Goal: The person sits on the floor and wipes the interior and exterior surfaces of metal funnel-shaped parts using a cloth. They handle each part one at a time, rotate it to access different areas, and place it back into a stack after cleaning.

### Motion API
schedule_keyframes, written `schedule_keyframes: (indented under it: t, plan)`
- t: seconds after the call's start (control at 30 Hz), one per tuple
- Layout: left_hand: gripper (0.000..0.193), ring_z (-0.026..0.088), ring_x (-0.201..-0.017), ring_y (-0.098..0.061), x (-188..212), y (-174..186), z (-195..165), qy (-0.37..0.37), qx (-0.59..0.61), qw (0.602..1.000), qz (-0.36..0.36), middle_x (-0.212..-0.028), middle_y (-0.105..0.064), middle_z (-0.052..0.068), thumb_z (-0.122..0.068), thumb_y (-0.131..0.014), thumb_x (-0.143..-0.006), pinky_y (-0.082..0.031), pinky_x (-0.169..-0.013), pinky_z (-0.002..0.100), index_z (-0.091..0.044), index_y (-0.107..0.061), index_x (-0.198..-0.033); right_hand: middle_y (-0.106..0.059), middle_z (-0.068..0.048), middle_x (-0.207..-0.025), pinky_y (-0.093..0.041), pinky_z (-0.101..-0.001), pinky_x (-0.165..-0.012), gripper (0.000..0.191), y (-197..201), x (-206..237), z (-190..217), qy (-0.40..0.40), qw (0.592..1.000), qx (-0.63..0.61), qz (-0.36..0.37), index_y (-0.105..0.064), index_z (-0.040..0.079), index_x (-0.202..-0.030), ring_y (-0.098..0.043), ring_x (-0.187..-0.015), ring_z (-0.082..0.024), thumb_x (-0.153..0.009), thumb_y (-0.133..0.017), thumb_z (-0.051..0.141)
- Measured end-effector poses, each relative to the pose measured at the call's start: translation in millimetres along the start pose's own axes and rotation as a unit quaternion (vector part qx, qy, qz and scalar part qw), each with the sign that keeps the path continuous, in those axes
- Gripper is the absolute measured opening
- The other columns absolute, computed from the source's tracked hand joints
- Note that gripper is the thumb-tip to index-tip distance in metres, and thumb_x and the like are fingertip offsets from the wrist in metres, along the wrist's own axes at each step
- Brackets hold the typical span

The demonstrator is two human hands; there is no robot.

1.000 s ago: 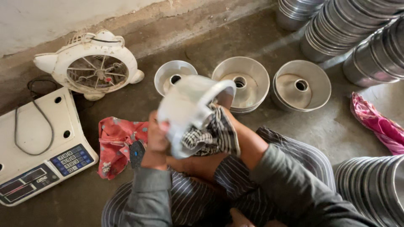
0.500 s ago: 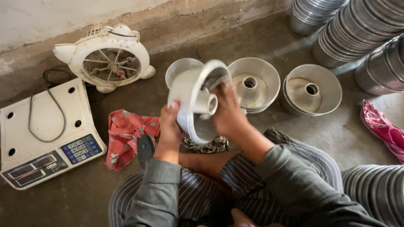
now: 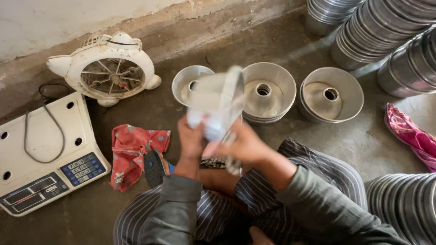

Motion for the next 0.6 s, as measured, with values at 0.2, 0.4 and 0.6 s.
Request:
schedule_keyframes:
  t: [0.2, 0.4, 0.6]
  plan:
    - [0.062, 0.017, -0.083, -0.068, -11.9, 69.9, -19.1, -0.072, -0.181, 0.970, -0.147, -0.089, -0.074, 0.008, -0.053, -0.049, -0.109, -0.053, -0.081, 0.032, 0.002, -0.076, -0.099, -0.076, -0.014, -0.117, -0.058, -0.0352, -0.096, 0.059, 6.3, -1.9, -60.8, -0.220, 0.970, -0.103, -0.016, -0.063, -0.001, -0.130, -0.073, -0.105, -0.024, -0.077, -0.086, 0.012]
    - [0.074, 0.029, -0.105, -0.063, -26.3, 62.2, 3.4, 0.155, 0.131, 0.976, -0.075, -0.119, -0.069, 0.017, -0.062, -0.040, -0.102, -0.052, -0.092, 0.042, 0.005, -0.064, -0.125, -0.080, -0.016, -0.105, -0.063, -0.0376, -0.086, 0.056, 74.5, 5.5, -86.0, -0.248, 0.909, -0.328, -0.068, -0.064, -0.004, -0.124, -0.080, -0.091, -0.026, -0.079, -0.071, 0.028]
    - [0.052, 0.028, -0.125, -0.062, -18.8, 2.5, -6.7, 0.159, 0.269, 0.949, -0.033, -0.140, -0.062, 0.015, -0.041, -0.049, -0.108, -0.050, -0.109, 0.043, -0.003, -0.055, -0.142, -0.074, -0.006, -0.085, -0.053, -0.0366, -0.072, 0.030, 119.3, -1.2, -107.2, -0.279, 0.890, -0.209, -0.294, -0.071, -0.001, -0.104, -0.067, -0.075, -0.020, -0.097, -0.070, 0.028]
Point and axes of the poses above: each hand's wrist, its own x-axis away from the middle knuckle, its own y-axis out of the back of the hand, z = x × y, the point moved 10 cm from there along -x, towards the middle knuckle
